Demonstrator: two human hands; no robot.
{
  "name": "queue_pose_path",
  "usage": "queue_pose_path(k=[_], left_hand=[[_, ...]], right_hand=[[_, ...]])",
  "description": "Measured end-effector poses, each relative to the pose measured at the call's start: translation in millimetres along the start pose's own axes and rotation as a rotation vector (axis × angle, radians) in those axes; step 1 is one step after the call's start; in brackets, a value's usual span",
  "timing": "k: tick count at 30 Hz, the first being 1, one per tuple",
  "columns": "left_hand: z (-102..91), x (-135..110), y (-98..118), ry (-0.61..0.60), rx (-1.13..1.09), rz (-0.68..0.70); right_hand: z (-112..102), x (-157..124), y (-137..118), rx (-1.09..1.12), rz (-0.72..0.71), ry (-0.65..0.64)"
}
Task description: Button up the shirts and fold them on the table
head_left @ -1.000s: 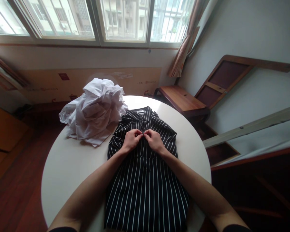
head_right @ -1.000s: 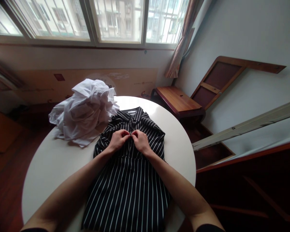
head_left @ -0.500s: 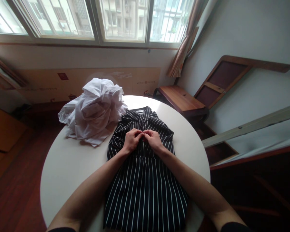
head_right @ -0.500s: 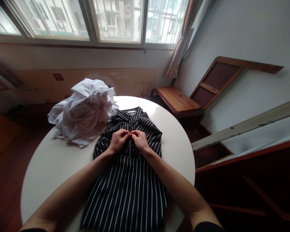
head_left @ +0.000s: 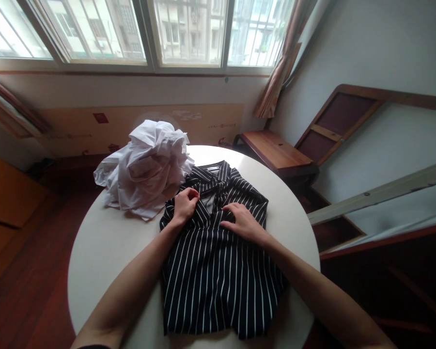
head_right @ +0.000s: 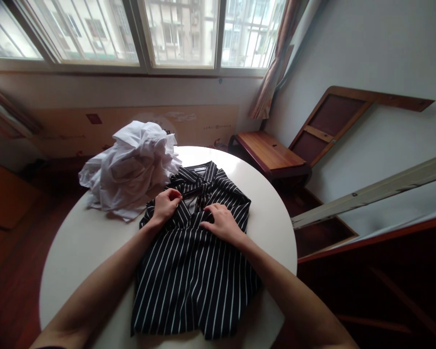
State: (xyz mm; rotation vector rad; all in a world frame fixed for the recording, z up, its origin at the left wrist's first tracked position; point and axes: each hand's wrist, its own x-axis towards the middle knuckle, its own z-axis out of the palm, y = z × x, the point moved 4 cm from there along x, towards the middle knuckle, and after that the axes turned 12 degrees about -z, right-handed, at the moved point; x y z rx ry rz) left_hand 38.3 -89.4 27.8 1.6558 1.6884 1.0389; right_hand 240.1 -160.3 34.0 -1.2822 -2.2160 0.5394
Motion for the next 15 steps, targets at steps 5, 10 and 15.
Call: queue_pose_path(k=[5,10,15], left_hand=[[-4.5,-59,30,-0.059,0.43,0.342],[2.4,-104,15,-0.343,0.664,0.556],[-26.3,-87,5,-0.348,0.661,0.923]], right_hand=[[-3,-29,0,-0.275,-0.016,-0.044],[0,-22,16,-0.319,0.013,0.081],[-10,9,44,-0.28,-0.017,0.239]])
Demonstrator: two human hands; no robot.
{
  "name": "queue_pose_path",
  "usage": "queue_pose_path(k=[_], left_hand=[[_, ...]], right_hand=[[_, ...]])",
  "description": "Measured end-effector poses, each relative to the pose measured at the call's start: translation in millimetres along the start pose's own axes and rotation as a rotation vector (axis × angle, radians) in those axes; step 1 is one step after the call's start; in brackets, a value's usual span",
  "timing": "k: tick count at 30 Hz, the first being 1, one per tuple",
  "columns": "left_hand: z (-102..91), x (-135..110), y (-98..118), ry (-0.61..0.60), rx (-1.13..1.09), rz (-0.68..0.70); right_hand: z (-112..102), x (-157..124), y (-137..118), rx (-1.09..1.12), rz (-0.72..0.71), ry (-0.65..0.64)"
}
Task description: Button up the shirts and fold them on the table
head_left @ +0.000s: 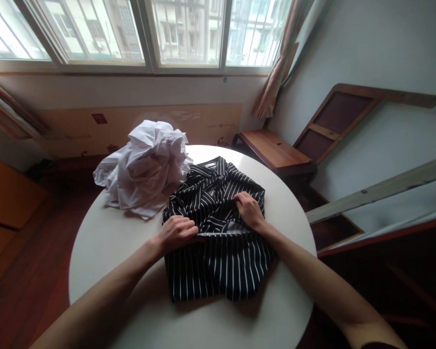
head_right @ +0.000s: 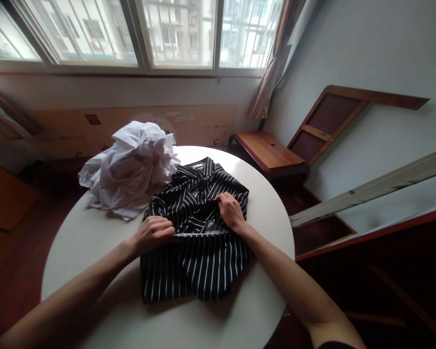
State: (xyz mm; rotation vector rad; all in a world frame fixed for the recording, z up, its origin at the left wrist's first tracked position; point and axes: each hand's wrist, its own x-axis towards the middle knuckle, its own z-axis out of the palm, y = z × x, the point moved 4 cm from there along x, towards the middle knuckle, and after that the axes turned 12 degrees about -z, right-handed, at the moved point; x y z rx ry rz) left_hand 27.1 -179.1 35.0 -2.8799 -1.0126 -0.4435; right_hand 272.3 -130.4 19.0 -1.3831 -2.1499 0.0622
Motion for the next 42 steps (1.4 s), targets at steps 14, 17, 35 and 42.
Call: queue_pose_path(k=[14,17,35,42], left_hand=[[-21.2,8,-35,-0.241,-0.186,-0.335],[-17.0,7,-21,-0.343,-0.302,-0.279],[-8.2,44,2,-0.289,-0.156,-0.568],[23.3,36,-17,-0.208,-0.015,-0.62]], right_hand=[[0,13,-68,0.279,-0.32,-0.387],[-15,-1,-76,0.404,-0.263,-0.395],[-9,2,-83,-0.193,-0.167,-0.473],[-23,-15,-48,-0.276,-0.041,-0.411]])
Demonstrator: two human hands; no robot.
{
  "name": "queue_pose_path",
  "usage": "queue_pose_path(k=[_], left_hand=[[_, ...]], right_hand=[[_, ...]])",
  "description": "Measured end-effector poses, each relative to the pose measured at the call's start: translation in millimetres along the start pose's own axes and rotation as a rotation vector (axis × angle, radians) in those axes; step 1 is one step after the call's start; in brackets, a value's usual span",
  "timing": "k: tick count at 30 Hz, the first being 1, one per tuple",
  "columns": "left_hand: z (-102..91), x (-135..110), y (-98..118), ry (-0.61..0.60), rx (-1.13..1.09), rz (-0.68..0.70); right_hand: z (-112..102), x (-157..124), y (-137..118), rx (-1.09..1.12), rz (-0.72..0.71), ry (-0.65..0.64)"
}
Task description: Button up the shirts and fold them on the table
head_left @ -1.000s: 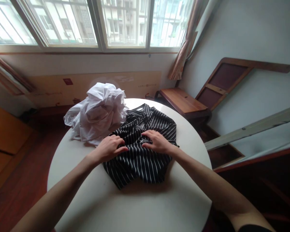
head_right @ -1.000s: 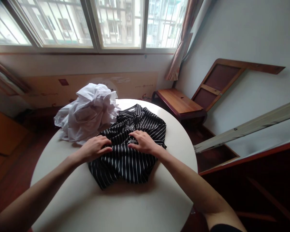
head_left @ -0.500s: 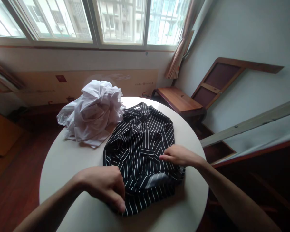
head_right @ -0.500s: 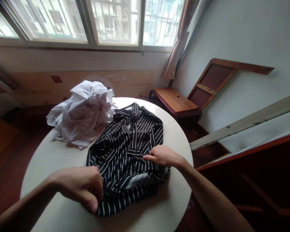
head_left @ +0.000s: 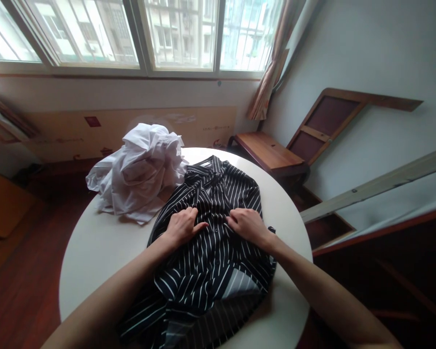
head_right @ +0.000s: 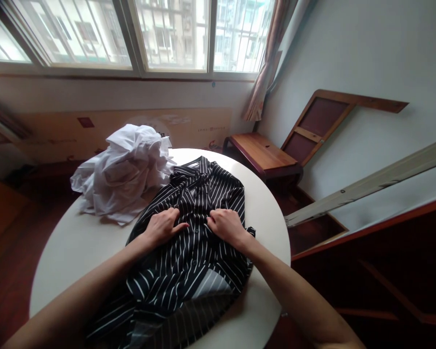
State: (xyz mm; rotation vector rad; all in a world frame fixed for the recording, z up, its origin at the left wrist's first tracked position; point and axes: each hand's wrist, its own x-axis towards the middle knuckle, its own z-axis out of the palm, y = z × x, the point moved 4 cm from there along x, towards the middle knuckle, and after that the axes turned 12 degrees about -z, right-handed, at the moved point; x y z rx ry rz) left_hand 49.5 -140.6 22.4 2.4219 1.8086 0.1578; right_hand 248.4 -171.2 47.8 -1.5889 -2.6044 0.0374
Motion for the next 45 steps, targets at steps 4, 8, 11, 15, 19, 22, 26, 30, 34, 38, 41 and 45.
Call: queue_pose_path(k=[4,8,11,15,19,22,26,30,34,38,41,45], left_hand=[[-3.9,0,-12,-0.006,0.011,-0.01],[-13.4,11,-7,-0.054,-0.093,-0.048],[-17.5,25,7,-0.054,-0.259,-0.059],[-8.8,44,21,-0.126,-0.438,-0.126],[1.8,50,19,-0.11,-0.465,-0.244],[6.0,47,17,-0.06,-0.512,-0.203],[8.5,42,15,-0.008,-0.596,-0.126],[9.3,39,15,0.023,-0.636,-0.118],[9.4,39,15,0.054,-0.687,-0.113],[9.1,39,15,0.075,-0.729,-0.098],[7.8,38,16,0.086,-0.747,-0.091],[4.7,35,20,0.106,-0.789,-0.092]], right_hand=[[-9,-23,43,-0.137,0.237,-0.026],[-27,-16,44,-0.21,0.234,0.139],[-35,9,17,-0.006,0.066,0.285],[-13,45,-10,0.369,-0.013,0.239],[22,59,-10,0.465,0.071,0.134],[33,56,-5,0.483,0.121,0.196],[33,53,-2,0.591,0.141,0.261],[32,54,-2,0.658,0.128,0.284],[29,51,-3,0.682,0.131,0.327],[26,48,-6,0.661,0.151,0.332],[25,48,-9,0.634,0.178,0.314],[24,48,-10,0.599,0.226,0.389]])
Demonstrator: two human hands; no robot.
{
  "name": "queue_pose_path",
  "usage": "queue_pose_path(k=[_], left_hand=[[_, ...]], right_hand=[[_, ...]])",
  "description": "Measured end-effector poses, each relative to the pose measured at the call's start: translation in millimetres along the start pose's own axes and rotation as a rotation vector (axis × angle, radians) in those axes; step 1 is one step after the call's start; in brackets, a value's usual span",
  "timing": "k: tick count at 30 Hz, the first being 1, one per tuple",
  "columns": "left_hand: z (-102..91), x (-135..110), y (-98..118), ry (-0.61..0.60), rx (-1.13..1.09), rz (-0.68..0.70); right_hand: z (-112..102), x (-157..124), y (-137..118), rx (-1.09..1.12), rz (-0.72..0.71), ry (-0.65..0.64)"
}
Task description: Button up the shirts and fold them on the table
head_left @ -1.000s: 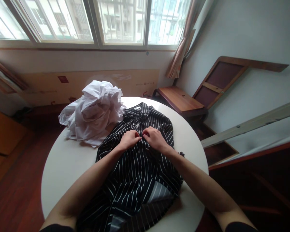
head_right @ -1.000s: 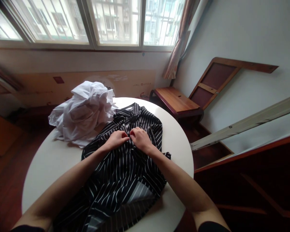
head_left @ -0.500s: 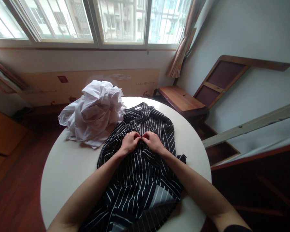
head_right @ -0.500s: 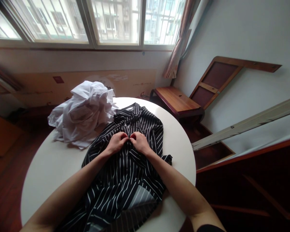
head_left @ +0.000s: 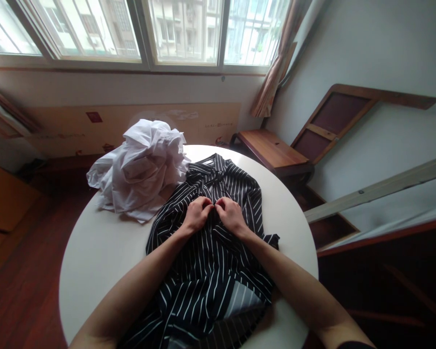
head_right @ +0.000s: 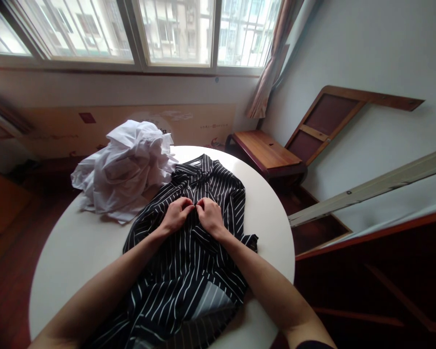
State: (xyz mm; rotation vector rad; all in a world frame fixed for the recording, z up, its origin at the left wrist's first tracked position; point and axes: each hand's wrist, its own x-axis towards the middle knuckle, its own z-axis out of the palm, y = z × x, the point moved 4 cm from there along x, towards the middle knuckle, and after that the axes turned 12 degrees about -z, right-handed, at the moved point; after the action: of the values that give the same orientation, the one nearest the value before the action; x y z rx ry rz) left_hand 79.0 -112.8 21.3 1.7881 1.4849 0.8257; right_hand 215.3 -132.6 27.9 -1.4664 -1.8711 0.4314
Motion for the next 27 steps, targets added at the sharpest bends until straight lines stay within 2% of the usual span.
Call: queue_pose_path(k=[3,8,11,15,17,21,24,27], left_hand=[[-0.1,-2,3,0.011,-0.078,0.015],[1.0,0,0,-0.053,-0.247,0.066],[-1.3,1,-4,-0.013,-0.201,0.065],[-5.7,1,-4,0.055,-0.152,0.047],[-6.5,-1,-2,0.065,-0.159,0.042],[-9.0,-1,0,0.064,-0.235,0.056],[-23.7,6,-9,0.194,-0.239,0.006],[-43.8,11,-17,0.329,-0.09,-0.035]], right_hand=[[4,0,3,0.124,0.015,0.018],[13,1,13,0.392,0.074,-0.026],[13,1,13,0.428,0.056,-0.018],[12,0,8,0.484,0.012,-0.082],[12,0,6,0.471,0.01,-0.082],[11,2,10,0.393,0.015,-0.001],[3,4,17,0.274,0.038,0.024],[-16,0,16,0.118,0.026,0.014]])
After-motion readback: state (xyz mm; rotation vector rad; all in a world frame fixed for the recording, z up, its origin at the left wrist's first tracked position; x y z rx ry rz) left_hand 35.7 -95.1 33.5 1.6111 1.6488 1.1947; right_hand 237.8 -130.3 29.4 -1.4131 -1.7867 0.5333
